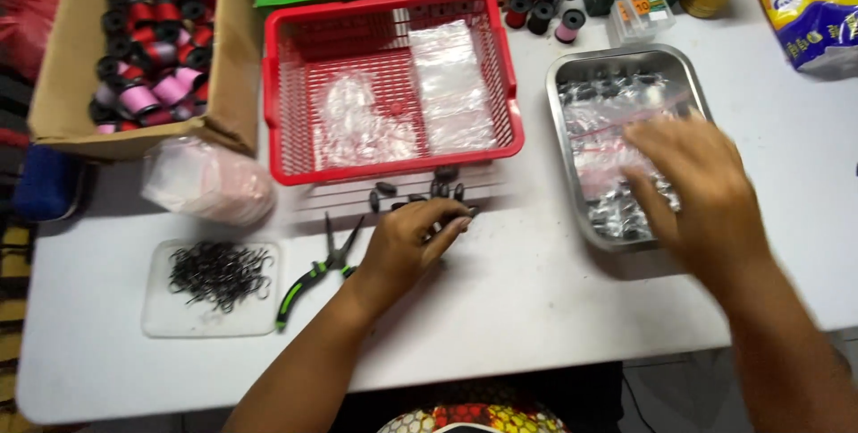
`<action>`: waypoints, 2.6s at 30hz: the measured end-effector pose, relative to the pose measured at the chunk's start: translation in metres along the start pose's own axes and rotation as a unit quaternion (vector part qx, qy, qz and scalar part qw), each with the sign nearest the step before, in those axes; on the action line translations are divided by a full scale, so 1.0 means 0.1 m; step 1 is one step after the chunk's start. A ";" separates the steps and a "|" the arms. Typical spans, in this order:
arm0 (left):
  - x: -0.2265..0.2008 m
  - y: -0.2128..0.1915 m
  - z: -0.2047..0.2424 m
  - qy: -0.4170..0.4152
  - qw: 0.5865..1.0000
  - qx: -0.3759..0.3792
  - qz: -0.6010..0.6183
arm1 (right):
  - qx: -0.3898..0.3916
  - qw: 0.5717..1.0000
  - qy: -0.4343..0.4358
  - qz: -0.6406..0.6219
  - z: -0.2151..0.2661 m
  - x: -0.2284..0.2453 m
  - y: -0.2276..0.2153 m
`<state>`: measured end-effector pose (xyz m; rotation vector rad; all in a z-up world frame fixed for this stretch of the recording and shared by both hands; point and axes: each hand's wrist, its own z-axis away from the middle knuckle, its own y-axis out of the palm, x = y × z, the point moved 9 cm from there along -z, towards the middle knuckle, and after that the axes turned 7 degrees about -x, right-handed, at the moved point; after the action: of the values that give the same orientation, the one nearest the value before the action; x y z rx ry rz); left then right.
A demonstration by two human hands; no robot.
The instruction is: The person is assembling fishing lures by placing metal sinkers into small plastic bags and using pliers to manipulate small metal components on a workspace.
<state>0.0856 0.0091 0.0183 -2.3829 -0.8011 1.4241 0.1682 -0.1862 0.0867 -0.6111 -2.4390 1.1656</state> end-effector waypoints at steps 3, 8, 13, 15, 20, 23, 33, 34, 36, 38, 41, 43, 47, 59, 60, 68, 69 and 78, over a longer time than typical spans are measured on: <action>-0.02 -0.11 -0.01 0.003 0.999 -0.033 0.008 | -0.087 0.995 0.042 -0.033 0.50 0.41 -0.12; -0.11 -0.39 -0.04 -0.018 0.996 -0.070 0.050 | -0.130 0.973 0.191 0.003 1.39 0.42 0.05; -0.07 -0.83 -0.06 -0.095 0.975 -0.142 0.140 | -0.153 0.933 0.326 -0.001 1.56 0.28 0.14; -0.15 -1.02 -0.11 -0.080 0.981 -0.150 0.089 | -0.200 0.929 0.312 -0.016 1.38 0.36 0.04; -0.31 -1.48 -0.44 -0.011 0.989 -0.137 0.058 | -0.161 0.945 0.280 0.051 1.43 0.34 0.18; -0.52 -1.77 -0.71 0.051 0.985 -0.160 0.043 | -0.148 0.950 0.262 0.084 1.48 0.29 0.24; -0.23 -1.94 -0.52 0.010 0.994 -0.076 -0.080 | -0.171 0.938 0.284 0.105 1.62 0.25 0.24; -0.26 -1.94 -0.46 0.008 0.994 -0.075 -0.080 | -0.168 0.938 0.285 0.105 1.60 0.27 0.23; -0.27 -1.94 -0.32 -0.019 0.992 -0.086 -0.095 | -0.167 0.942 0.274 0.095 1.56 0.28 0.21; -0.30 -1.89 -0.18 -0.035 0.989 -0.106 -0.096 | -0.166 0.948 0.254 0.096 1.48 0.39 0.16; -0.34 -1.82 0.04 -0.063 0.984 -0.136 -0.094 | -0.170 0.955 0.227 0.083 1.47 0.43 0.14; -0.36 -1.74 0.06 -0.066 0.984 -0.143 -0.087 | -0.180 0.955 0.226 0.074 1.48 0.40 0.13; -0.42 -1.59 0.07 -0.053 0.980 -0.146 -0.121 | -0.181 0.952 0.245 0.033 1.57 0.36 0.12; -0.81 -1.39 -0.41 0.033 0.981 -0.169 -0.094 | -0.208 0.951 0.229 -0.023 1.52 0.41 -0.02; -0.84 -1.40 -0.44 0.047 0.981 -0.165 -0.090 | -0.220 0.955 0.197 -0.012 1.44 0.49 -0.06; -1.03 -1.74 -0.59 0.053 0.980 -0.181 -0.059 | -0.155 0.978 0.033 -0.134 -0.19 0.92 -0.04; -1.05 -1.80 -0.58 0.054 0.978 -0.192 -0.063 | -0.138 0.980 -0.002 -0.145 -0.42 1.02 -0.03; -1.08 -1.99 -0.55 0.033 0.977 -0.198 -0.078 | 0.091 0.971 0.001 -0.219 -1.61 1.22 0.86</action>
<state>0.0278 0.1134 0.2187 -2.5570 -1.3285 1.2082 0.1650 0.0288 0.1304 -0.0129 -2.2672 1.1733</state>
